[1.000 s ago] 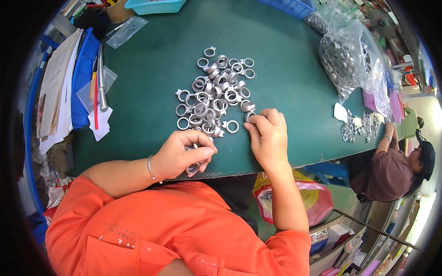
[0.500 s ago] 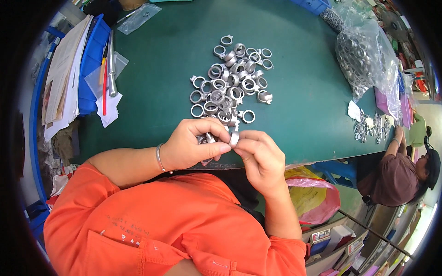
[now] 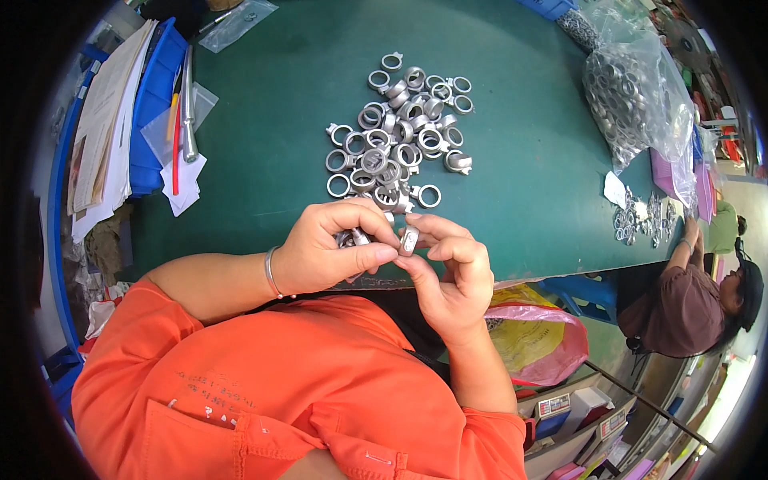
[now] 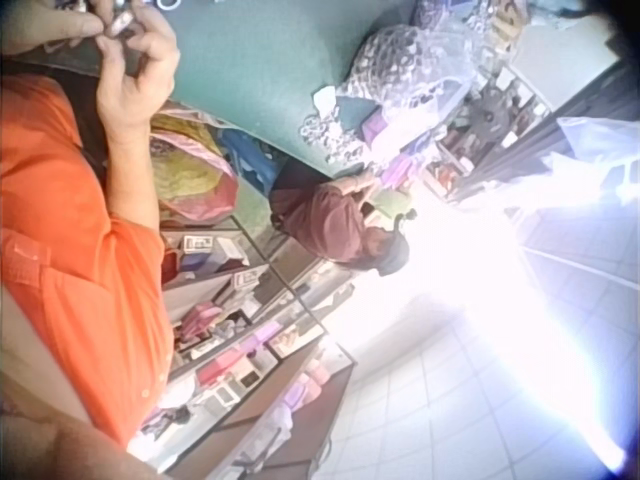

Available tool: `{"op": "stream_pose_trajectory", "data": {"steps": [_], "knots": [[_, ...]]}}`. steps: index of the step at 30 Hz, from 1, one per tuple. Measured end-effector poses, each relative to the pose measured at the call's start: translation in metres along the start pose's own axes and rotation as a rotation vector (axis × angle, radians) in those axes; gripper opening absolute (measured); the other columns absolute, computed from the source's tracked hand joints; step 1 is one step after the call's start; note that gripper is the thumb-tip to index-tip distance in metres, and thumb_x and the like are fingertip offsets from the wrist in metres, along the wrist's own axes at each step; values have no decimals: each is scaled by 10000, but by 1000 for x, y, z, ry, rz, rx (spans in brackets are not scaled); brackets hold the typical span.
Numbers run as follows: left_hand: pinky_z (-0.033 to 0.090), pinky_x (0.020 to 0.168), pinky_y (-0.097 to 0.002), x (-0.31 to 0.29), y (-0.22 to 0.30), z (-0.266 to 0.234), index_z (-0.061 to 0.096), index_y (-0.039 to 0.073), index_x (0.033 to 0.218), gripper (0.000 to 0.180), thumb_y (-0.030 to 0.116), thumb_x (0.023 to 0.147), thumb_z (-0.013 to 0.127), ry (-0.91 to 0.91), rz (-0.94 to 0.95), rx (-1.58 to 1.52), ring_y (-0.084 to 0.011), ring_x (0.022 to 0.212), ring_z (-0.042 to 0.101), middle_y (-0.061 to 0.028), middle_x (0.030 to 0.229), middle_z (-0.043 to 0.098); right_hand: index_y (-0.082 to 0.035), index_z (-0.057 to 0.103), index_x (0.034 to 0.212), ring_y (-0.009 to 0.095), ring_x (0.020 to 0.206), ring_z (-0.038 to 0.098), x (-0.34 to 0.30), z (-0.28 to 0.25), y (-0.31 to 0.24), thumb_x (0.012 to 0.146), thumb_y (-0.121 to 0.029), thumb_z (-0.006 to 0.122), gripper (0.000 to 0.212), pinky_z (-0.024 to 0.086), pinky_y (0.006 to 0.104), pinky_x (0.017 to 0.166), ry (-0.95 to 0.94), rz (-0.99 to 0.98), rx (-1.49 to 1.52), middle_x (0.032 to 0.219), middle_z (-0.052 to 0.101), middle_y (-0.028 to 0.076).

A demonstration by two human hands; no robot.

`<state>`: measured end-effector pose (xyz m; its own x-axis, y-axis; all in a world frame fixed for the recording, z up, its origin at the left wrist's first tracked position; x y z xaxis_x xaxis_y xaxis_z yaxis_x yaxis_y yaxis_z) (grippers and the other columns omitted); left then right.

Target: The person picks up metal rings from a pile on a green table, rotates them by hand, and places some of them into a pink bin while leaving others in a stack.

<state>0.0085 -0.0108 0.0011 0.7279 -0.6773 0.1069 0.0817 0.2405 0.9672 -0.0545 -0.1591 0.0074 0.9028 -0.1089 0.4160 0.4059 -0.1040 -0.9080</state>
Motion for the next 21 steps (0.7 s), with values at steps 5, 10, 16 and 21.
{"op": "stream_pose_trajectory", "data": {"steps": [5, 10, 16, 21], "knots": [[407, 449, -173, 0, 2, 1, 609, 5, 912, 101, 11, 812, 619, 34, -108, -6, -53, 582, 536, -44, 775, 566, -44, 467, 842, 227, 831, 605, 2, -1, -7, 662, 66, 724, 332, 516, 283, 688, -18, -100, -353, 981, 579, 172], [396, 429, -176, 0, -2, -2, 602, 4, 936, 110, 83, 869, 566, 56, -327, -157, -55, 548, 528, -44, 720, 592, -42, 541, 779, 218, 676, 554, 11, 11, -30, 579, 24, 769, 311, 463, 302, 592, -46, -272, -496, 818, 573, 88], [404, 389, -216, 1, -10, -1, 573, -10, 958, 296, 255, 932, 441, 34, -505, -849, -142, 630, 566, -103, 816, 586, -5, 596, 879, 275, 723, 563, 35, 2, -19, 682, 34, 674, 216, 469, 340, 632, -39, -381, -614, 854, 589, 122], [418, 383, -213, 4, -8, -3, 547, 31, 893, 137, 165, 884, 518, 40, -467, -802, -141, 660, 602, -93, 816, 585, -2, 593, 892, 258, 743, 539, 65, -31, 34, 723, 20, 642, 177, 449, 317, 668, 30, -98, -984, 817, 551, 111]]}}
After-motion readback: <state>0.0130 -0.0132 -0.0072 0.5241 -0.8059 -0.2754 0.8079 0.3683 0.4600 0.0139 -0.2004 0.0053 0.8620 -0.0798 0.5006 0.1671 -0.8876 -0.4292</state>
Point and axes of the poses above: each hand's wrist, its own x-axis towards the middle knuckle, its own z-axis out of the palm, y = z × x, the point moved 3 cm from there along x, towards the middle knuckle
